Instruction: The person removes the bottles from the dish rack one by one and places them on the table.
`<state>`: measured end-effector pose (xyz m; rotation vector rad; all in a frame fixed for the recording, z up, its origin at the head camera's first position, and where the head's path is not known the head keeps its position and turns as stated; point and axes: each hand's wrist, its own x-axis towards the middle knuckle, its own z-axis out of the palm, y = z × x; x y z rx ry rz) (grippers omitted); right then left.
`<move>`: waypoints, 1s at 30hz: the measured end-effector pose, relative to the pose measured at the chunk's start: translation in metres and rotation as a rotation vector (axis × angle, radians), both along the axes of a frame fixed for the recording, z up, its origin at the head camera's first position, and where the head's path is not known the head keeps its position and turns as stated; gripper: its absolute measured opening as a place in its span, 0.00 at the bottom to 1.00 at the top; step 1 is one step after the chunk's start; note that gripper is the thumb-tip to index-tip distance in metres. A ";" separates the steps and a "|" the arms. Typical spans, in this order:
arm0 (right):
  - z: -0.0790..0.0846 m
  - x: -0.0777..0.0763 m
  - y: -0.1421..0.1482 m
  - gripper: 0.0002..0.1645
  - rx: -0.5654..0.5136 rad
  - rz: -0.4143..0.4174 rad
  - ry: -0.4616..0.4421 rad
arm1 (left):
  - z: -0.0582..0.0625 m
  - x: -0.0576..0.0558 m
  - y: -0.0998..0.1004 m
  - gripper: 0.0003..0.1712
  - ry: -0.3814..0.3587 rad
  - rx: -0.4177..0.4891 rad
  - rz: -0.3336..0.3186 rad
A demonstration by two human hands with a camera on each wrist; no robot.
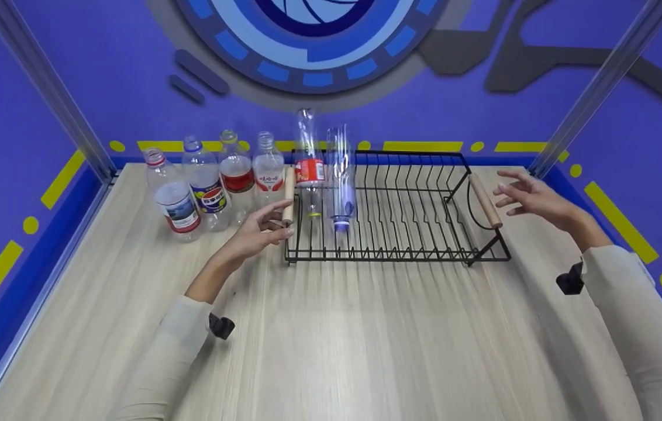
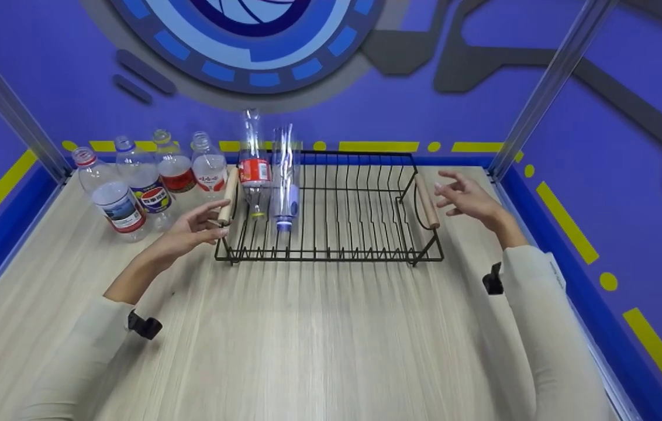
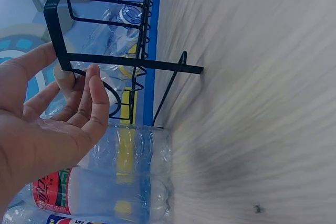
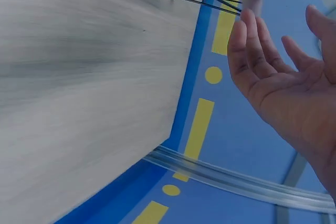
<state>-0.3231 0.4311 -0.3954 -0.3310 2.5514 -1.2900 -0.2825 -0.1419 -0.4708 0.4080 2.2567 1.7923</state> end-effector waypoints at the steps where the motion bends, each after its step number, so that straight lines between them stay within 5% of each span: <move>1: 0.004 -0.002 -0.002 0.42 0.008 -0.006 0.012 | 0.001 0.000 0.001 0.37 0.006 0.003 0.007; 6: 0.021 -0.009 -0.023 0.40 0.043 -0.035 0.035 | 0.000 -0.002 0.004 0.38 0.010 0.033 -0.009; 15: 0.038 -0.019 -0.079 0.38 0.069 0.042 0.030 | -0.003 -0.001 0.004 0.40 -0.040 0.101 -0.029; 30: 0.019 -0.037 -0.161 0.35 0.077 0.203 -0.016 | -0.007 -0.004 0.002 0.41 -0.079 0.128 -0.010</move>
